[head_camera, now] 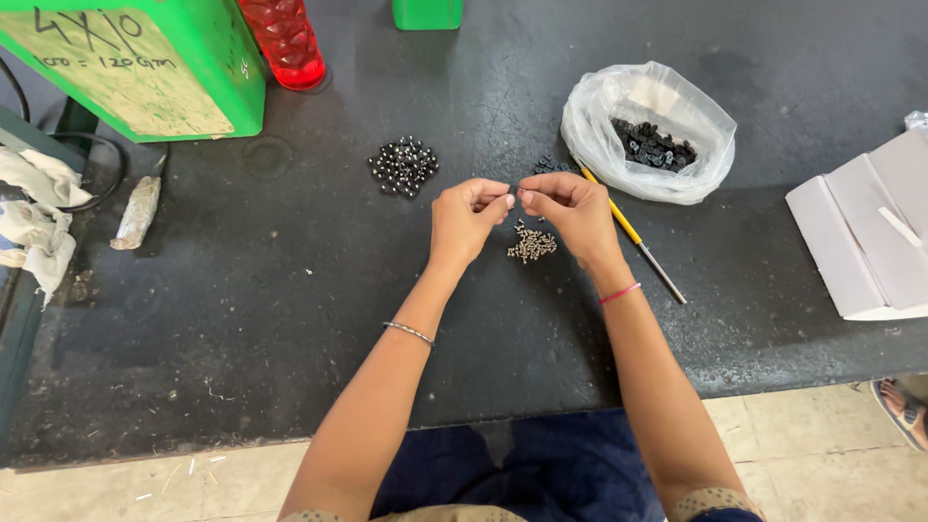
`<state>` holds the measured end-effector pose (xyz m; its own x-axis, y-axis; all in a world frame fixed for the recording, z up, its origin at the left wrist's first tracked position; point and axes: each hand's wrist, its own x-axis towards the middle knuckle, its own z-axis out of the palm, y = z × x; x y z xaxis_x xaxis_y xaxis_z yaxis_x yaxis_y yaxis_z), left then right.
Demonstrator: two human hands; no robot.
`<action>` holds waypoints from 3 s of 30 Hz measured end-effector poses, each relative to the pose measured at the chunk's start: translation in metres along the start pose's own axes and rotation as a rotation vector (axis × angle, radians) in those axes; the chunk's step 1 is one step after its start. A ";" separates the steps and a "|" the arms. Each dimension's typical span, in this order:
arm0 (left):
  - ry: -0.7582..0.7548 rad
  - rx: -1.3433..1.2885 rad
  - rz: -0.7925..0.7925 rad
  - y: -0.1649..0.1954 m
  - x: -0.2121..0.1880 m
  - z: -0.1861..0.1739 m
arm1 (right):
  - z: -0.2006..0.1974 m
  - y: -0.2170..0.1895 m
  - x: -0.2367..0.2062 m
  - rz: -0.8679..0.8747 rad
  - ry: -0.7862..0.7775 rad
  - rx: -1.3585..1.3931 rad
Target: The person sits at a workbench and assembles small hardware, picking black screw-like parts and small metal nuts and threading a nut onto each screw by hand. They occasionally use a yellow-handled tool to help turn or hold a part, placing finished assemblies in a pile on the bench.
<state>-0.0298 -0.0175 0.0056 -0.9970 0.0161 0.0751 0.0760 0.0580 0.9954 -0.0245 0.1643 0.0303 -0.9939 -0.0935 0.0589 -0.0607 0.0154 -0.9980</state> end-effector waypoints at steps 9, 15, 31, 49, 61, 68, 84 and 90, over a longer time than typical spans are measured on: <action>0.024 0.142 0.130 0.014 -0.005 0.000 | 0.003 0.001 -0.003 -0.114 0.044 -0.214; 0.029 0.145 0.125 0.018 -0.007 0.000 | 0.003 0.002 -0.003 -0.120 0.025 -0.191; -0.046 0.203 0.250 0.021 -0.012 0.002 | -0.010 0.012 0.002 -0.030 -0.051 0.048; -0.008 -0.636 -0.094 0.005 0.010 -0.012 | 0.011 -0.006 -0.003 -0.461 -0.074 -0.793; -0.031 -0.437 -0.115 -0.013 0.012 -0.007 | 0.004 0.016 0.002 -0.170 0.028 -0.299; -0.018 -0.380 -0.117 -0.012 0.010 -0.006 | -0.004 0.020 0.009 -0.017 -0.055 0.095; 0.015 -0.276 -0.093 0.003 0.004 -0.002 | -0.002 0.011 0.003 -0.026 -0.005 0.137; -0.001 -0.274 -0.096 0.005 0.003 0.001 | 0.004 0.016 0.004 -0.107 0.070 0.024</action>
<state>-0.0325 -0.0157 0.0110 -0.9995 0.0241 -0.0198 -0.0245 -0.2130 0.9767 -0.0286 0.1603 0.0149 -0.9859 -0.0236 0.1659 -0.1656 -0.0149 -0.9861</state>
